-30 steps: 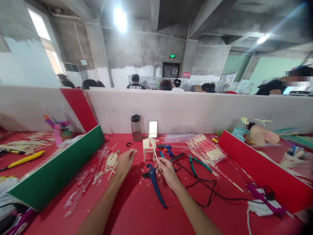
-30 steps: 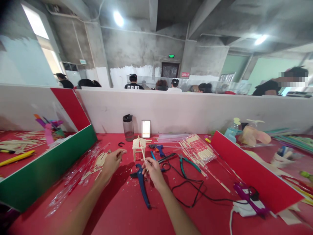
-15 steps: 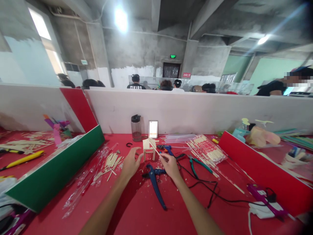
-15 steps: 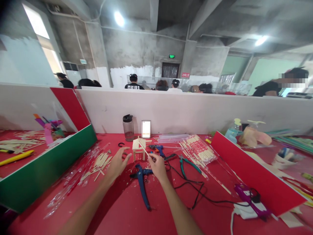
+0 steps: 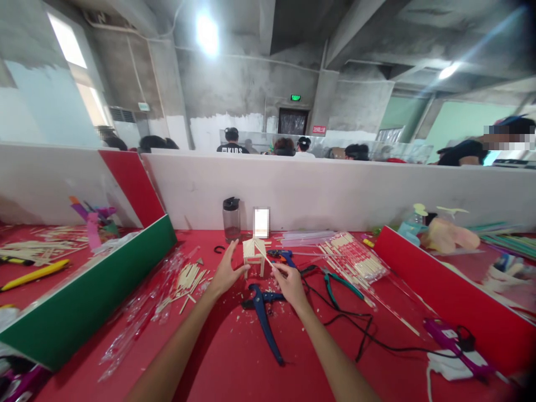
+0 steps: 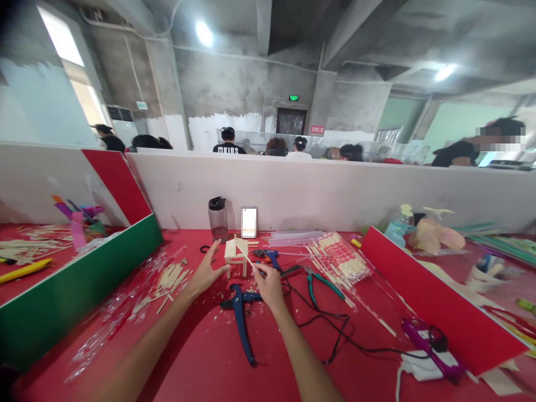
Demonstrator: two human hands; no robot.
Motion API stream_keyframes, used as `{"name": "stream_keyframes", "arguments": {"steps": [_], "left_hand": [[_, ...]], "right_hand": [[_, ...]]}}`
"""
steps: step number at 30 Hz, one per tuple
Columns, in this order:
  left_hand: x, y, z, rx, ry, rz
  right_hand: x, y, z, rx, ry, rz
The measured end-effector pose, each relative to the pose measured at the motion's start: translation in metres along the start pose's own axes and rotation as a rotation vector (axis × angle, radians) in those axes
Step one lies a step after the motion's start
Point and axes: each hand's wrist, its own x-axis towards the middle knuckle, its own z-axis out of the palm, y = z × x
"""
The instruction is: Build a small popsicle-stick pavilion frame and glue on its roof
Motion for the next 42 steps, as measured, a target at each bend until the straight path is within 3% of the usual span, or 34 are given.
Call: {"name": "stream_keyframes", "arguments": {"steps": [5,9,30,32,36,38,42], "left_hand": [[0.018,0.009,-0.005,-0.097,-0.103,0.062],[0.025,0.014,-0.003,-0.132,-0.112,0.122],[0.025,0.006,-0.002,-0.023,-0.160,0.154],[0.019,0.007,-0.002,0.016,-0.120,0.142],[-0.001,0.024,-0.010,0.070,0.187,0.126],[-0.010,0.039,-0.013,0.079,0.248,0.113],[-0.018,0.065,-0.003,0.087,0.014,0.021]], "right_hand": [[0.002,0.000,0.004,0.039,0.012,0.020],[0.000,-0.004,0.009,0.081,0.004,0.056],[0.005,-0.002,0.012,0.141,-0.008,0.073],[0.005,-0.004,0.012,0.157,-0.004,0.089],[0.006,-0.006,0.011,0.183,-0.003,0.106],[0.006,-0.006,0.011,0.191,0.003,0.102],[0.006,-0.005,0.010,0.192,0.001,0.080]]}}
